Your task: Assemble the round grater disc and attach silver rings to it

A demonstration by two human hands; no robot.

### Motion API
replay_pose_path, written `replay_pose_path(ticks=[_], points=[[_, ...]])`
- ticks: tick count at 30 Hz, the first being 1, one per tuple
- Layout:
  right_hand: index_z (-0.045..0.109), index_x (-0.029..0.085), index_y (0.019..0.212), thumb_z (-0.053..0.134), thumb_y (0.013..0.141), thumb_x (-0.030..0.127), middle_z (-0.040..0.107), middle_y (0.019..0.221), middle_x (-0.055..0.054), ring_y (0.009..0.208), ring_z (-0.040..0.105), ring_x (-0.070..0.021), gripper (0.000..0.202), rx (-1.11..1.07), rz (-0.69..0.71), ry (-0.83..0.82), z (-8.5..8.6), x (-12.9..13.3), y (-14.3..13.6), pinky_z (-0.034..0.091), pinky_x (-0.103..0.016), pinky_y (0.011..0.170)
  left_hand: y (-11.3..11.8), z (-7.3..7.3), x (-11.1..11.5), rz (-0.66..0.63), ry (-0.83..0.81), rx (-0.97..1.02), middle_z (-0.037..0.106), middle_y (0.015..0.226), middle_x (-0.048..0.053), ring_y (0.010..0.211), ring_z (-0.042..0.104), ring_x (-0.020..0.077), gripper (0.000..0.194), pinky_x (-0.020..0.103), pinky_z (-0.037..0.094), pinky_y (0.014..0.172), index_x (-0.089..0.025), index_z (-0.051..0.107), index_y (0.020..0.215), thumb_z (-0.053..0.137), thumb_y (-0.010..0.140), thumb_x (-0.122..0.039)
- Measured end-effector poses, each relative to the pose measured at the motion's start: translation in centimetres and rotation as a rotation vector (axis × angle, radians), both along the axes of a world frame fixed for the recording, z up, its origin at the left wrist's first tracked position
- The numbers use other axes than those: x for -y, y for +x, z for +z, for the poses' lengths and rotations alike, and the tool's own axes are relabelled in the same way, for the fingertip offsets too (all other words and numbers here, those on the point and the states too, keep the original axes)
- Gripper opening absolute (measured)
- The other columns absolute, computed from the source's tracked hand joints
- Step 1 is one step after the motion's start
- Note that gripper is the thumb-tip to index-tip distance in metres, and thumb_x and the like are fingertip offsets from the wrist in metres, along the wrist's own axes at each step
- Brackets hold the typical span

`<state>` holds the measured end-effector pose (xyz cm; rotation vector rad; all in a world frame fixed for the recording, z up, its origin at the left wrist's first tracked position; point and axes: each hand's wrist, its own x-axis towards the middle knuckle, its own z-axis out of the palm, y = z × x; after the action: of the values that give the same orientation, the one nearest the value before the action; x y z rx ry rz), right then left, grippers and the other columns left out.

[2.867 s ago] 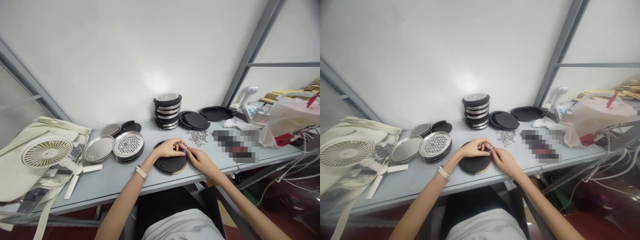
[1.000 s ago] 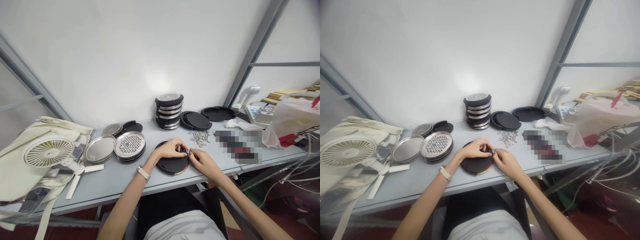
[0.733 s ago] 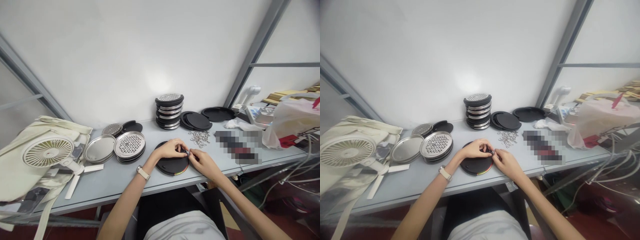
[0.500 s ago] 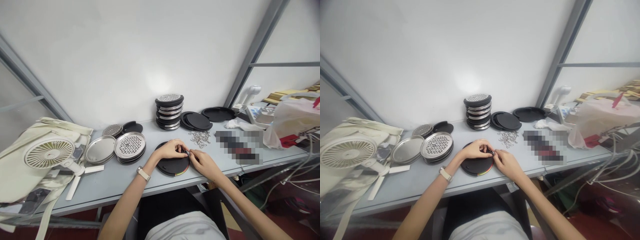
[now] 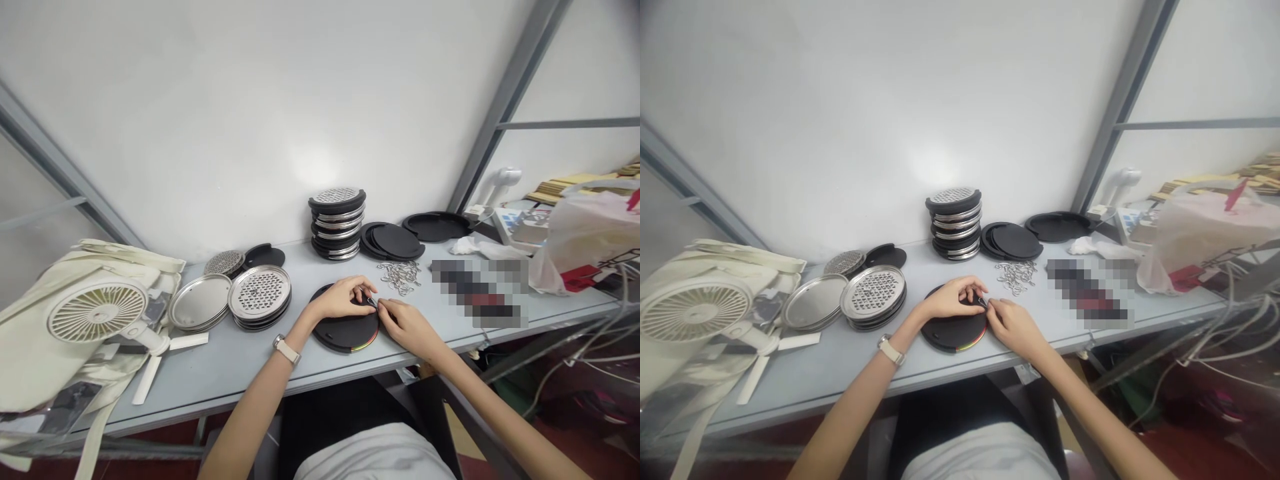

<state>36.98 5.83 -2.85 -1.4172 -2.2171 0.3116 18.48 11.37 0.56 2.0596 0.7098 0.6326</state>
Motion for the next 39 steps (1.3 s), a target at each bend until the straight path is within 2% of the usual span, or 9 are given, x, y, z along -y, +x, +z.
replay_pose_path(ticks=[4,25,39], points=[[0.041,0.021,0.069,0.027,0.096,0.028,0.054,0.066,-0.003,0.062,0.054,-0.0171,0.031,0.008,0.010,0.007,-0.01,0.05,0.08,0.036,-0.026,0.060,0.02,-0.02,-0.01,-0.006,-0.025,0.009,0.060,0.096,0.004,0.072,0.049,0.0077,0.040,0.020,0.038,0.063,-0.017,0.055,0.108,0.066,0.070,-0.022],[0.046,0.021,0.069,0.028,0.095,0.028,0.058,0.066,-0.004,0.061,0.054,-0.0173,0.032,-0.065,0.024,0.015,0.12,0.00,0.09,0.038,-0.026,0.059,-0.14,0.02,-0.15,-0.045,-0.157,0.094,0.057,0.084,0.003,0.066,0.053,0.0073,0.040,0.022,0.043,0.066,-0.015,0.060,0.105,0.071,0.069,-0.027],[0.040,0.021,0.066,0.027,0.096,0.031,0.055,0.060,0.000,0.055,0.051,-0.0154,0.033,-0.147,0.036,-0.023,0.54,0.12,0.30,0.036,-0.025,0.056,-0.12,-0.02,-0.18,-0.079,-0.206,0.115,0.059,0.083,0.003,0.062,0.049,0.0056,0.041,0.023,0.041,0.064,-0.015,0.060,0.105,0.071,0.068,-0.026]])
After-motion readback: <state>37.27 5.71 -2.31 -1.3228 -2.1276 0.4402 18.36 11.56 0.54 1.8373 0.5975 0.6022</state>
